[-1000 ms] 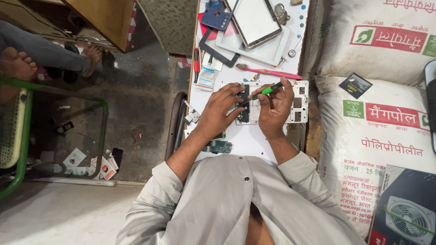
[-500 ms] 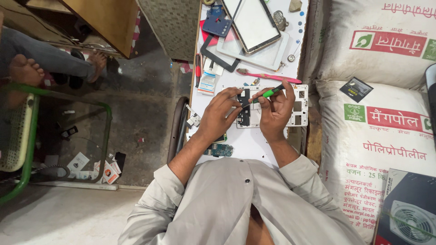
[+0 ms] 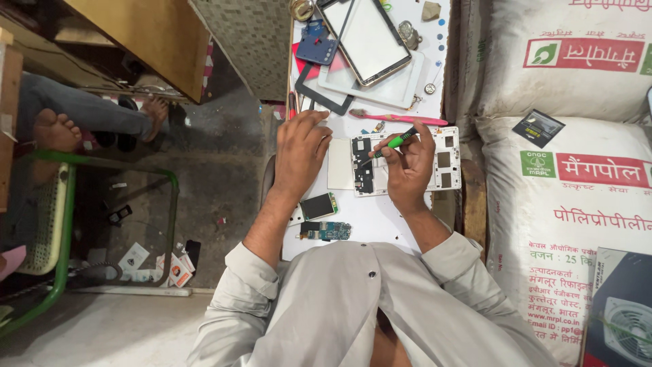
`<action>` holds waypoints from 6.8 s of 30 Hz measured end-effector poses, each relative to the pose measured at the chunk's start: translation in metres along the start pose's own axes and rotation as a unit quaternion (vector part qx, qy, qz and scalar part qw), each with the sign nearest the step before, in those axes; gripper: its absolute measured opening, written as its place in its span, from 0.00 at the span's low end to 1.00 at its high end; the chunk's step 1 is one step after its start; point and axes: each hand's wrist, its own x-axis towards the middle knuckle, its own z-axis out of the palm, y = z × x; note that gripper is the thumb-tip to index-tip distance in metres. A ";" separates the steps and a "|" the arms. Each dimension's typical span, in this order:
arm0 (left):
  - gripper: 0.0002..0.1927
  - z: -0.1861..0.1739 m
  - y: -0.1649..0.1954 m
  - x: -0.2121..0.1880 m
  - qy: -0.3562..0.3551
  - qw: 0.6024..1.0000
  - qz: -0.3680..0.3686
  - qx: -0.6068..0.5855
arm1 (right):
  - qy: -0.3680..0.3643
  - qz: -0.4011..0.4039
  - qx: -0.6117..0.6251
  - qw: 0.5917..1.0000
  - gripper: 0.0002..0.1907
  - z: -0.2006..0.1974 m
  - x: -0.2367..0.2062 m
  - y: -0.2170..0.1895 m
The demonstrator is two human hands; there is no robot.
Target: The person brushes a green phone circuit board with a pink toothbrush, then holds a white phone frame and uses a green-handled screwdriver to work on a black component fitted into the frame, repeatedly turning the screwdriver and repositioning the part.
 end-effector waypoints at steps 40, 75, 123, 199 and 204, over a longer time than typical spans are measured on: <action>0.10 0.016 0.025 -0.038 0.022 0.998 -0.032 -0.046 | 0.010 -0.030 -0.049 0.998 0.31 0.002 -0.004 0.005; 0.15 0.022 0.018 -0.052 -0.067 0.993 -0.033 -0.093 | -0.080 -0.135 -0.145 0.977 0.33 0.015 -0.002 0.005; 0.10 0.018 0.018 -0.050 -0.067 0.994 -0.038 -0.083 | -0.066 -0.291 -0.407 0.863 0.38 0.035 0.003 0.000; 0.14 0.030 0.016 -0.036 -0.008 0.978 -0.105 -0.180 | -0.164 -0.232 -0.206 0.937 0.30 0.036 0.019 0.004; 0.12 0.032 0.014 -0.035 -0.021 0.981 -0.113 -0.157 | -0.154 -0.207 -0.182 0.949 0.28 0.038 0.018 0.003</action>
